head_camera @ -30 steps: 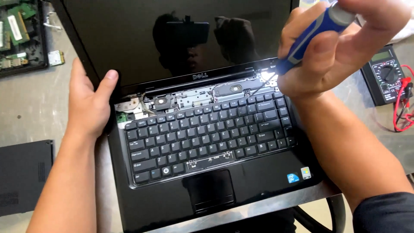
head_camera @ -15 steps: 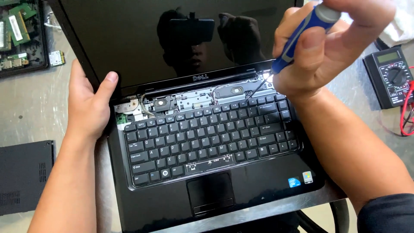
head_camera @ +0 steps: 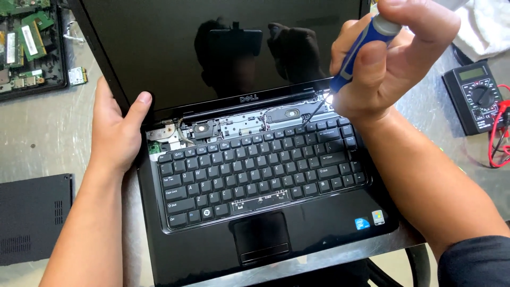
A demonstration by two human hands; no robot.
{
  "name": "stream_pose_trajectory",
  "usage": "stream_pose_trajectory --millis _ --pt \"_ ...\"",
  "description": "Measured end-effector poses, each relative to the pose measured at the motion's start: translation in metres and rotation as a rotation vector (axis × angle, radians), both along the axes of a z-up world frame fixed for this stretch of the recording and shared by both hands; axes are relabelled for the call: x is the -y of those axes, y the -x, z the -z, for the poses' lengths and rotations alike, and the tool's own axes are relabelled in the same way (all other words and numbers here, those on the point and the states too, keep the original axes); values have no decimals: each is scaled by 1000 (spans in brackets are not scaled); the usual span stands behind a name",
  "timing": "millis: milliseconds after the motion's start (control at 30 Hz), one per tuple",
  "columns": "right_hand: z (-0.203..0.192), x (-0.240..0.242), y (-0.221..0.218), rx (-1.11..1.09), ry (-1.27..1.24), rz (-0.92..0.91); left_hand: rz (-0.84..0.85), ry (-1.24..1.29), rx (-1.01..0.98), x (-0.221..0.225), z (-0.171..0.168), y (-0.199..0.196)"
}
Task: The person removes the plastic bezel above the keyboard, unscrews the keyboard from the laptop chassis, and disconnects the ribbon cable to fully remove the keyboard.
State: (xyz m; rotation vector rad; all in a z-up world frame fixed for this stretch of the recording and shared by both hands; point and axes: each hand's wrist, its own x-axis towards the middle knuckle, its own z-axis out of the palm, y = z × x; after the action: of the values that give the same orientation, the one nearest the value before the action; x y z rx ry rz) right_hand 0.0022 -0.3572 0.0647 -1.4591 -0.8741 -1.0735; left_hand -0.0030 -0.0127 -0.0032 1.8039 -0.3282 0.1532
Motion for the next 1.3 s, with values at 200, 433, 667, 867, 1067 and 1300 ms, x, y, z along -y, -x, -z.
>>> stream_pose_trajectory --millis 200,433,667,867,1067,1300 --pt "-1 7 5 -80 -2 16 1 4 -7 1 -1 1" --pt "-38 76 7 -241 417 -204 -19 -19 -8 3 -5 3" --pt "-64 105 15 -421 686 -204 -23 -4 17 4 -2 2" --pt "-106 68 37 -460 786 -245 -311 -32 315 3 0 9" --pt "-116 53 51 -493 791 -260 -320 -35 639 42 -51 45" --pt "-74 41 50 -204 588 58 361 -493 444 123 -89 73"
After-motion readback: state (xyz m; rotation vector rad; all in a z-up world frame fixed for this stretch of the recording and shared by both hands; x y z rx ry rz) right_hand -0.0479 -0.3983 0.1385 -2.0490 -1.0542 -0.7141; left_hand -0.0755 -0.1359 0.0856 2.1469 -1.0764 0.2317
